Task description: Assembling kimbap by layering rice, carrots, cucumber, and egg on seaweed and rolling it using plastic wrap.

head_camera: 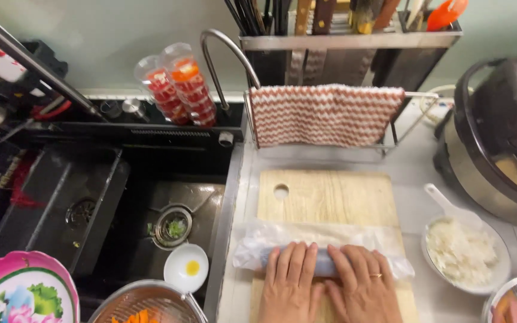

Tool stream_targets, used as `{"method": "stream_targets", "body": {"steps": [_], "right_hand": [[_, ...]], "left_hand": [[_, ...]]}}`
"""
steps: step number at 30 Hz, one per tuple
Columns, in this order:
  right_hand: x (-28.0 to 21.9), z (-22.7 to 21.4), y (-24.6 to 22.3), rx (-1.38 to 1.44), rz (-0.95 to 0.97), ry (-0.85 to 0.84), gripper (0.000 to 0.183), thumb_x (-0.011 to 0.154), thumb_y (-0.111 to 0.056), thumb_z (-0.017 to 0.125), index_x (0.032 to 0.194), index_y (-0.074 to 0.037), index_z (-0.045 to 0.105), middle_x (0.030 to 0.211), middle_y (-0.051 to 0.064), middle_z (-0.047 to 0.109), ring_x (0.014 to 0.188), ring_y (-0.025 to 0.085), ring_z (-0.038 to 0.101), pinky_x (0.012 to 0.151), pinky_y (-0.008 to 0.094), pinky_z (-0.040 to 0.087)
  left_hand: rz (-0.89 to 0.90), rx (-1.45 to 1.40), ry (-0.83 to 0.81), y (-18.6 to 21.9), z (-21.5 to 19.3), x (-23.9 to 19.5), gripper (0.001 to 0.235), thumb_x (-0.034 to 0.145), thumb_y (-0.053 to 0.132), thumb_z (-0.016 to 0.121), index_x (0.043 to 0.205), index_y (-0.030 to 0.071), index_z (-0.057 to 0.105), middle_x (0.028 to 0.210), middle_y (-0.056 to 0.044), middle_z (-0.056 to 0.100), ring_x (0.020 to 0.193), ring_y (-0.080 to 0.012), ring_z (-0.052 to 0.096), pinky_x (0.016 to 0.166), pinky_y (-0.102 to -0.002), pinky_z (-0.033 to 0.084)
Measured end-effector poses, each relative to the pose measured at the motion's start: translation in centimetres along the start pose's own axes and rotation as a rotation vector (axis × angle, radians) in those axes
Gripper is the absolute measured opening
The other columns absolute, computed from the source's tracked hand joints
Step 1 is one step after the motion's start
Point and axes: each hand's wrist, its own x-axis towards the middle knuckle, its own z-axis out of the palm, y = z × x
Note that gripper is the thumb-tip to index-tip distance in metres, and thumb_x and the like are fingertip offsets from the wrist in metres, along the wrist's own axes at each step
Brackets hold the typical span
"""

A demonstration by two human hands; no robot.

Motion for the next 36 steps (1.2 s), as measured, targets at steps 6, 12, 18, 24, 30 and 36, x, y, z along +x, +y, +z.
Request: {"method": "stream_targets", "body": {"steps": [6,12,18,24,30,36], "right_hand": [[4.5,-1.1,2.0,0.094,0.068,-0.178,0.055,0.083,-0.050,0.048,0.129,-0.022,0.058,0.105,0.000,0.063,0.091,0.026,0.061,0.086,0.041,0.044],[2.9,-1.0,2.7,0.244,0.016,-0.182,0.053,0.101,-0.037,0.041,0.151,-0.021,0.046,0.132,0.000,0.061,0.111,0.018,0.064,0.095,0.037,0.043],[2.0,0.5,-1.3,-0.015,-0.069,0.062,0.062,0.094,-0.029,0.045,0.153,-0.010,0.042,0.158,0.007,0.045,0.148,0.028,0.042,0.124,0.051,0.027],[6.0,-0.3,0.5,-0.033,0.030,-0.104,0.065,0.085,-0.042,0.044,0.146,-0.022,0.052,0.116,0.001,0.064,0.096,0.025,0.060,0.090,0.044,0.043],[5.3,-0.2,2.6,0.277,-0.091,-0.166,0.053,0.100,-0.035,0.044,0.150,-0.017,0.047,0.126,0.002,0.063,0.108,0.021,0.062,0.092,0.042,0.042],[3.4,0.9,-0.5,0.002,-0.001,0.050,0.064,0.092,-0.024,0.049,0.155,-0.013,0.040,0.157,0.001,0.046,0.149,0.022,0.041,0.125,0.050,0.024]], "left_hand": [[-0.009,-0.066,-0.105,-1.5,-0.3,3.8,0.065,0.104,0.050,0.037,0.150,0.005,0.046,0.109,-0.014,0.056,0.086,-0.0336,0.047,0.080,-0.049,0.036],[-0.050,-0.264,-0.096,-1.3,-1.1,3.0,0.028,0.101,0.029,0.055,0.118,0.007,0.054,0.125,-0.020,0.051,0.103,-0.0367,0.051,0.087,-0.049,0.038],[-0.030,-0.094,0.085,-0.8,1.2,1.1,0.052,0.100,0.024,0.047,0.146,0.000,0.048,0.148,-0.014,0.051,0.141,-0.0309,0.045,0.120,-0.054,0.031],[-0.018,-0.035,-0.122,-2.7,0.6,5.0,0.058,0.101,0.048,0.045,0.140,0.006,0.054,0.104,-0.011,0.059,0.085,-0.0309,0.050,0.078,-0.049,0.037],[-0.115,-0.220,-0.139,-1.9,-0.6,4.8,0.026,0.102,0.034,0.048,0.111,0.010,0.055,0.112,-0.012,0.052,0.093,-0.0323,0.050,0.086,-0.050,0.035],[-0.078,0.014,0.200,-0.6,2.2,2.6,0.047,0.101,0.018,0.036,0.143,0.006,0.055,0.142,-0.010,0.056,0.134,-0.0278,0.052,0.115,-0.051,0.040]]}}
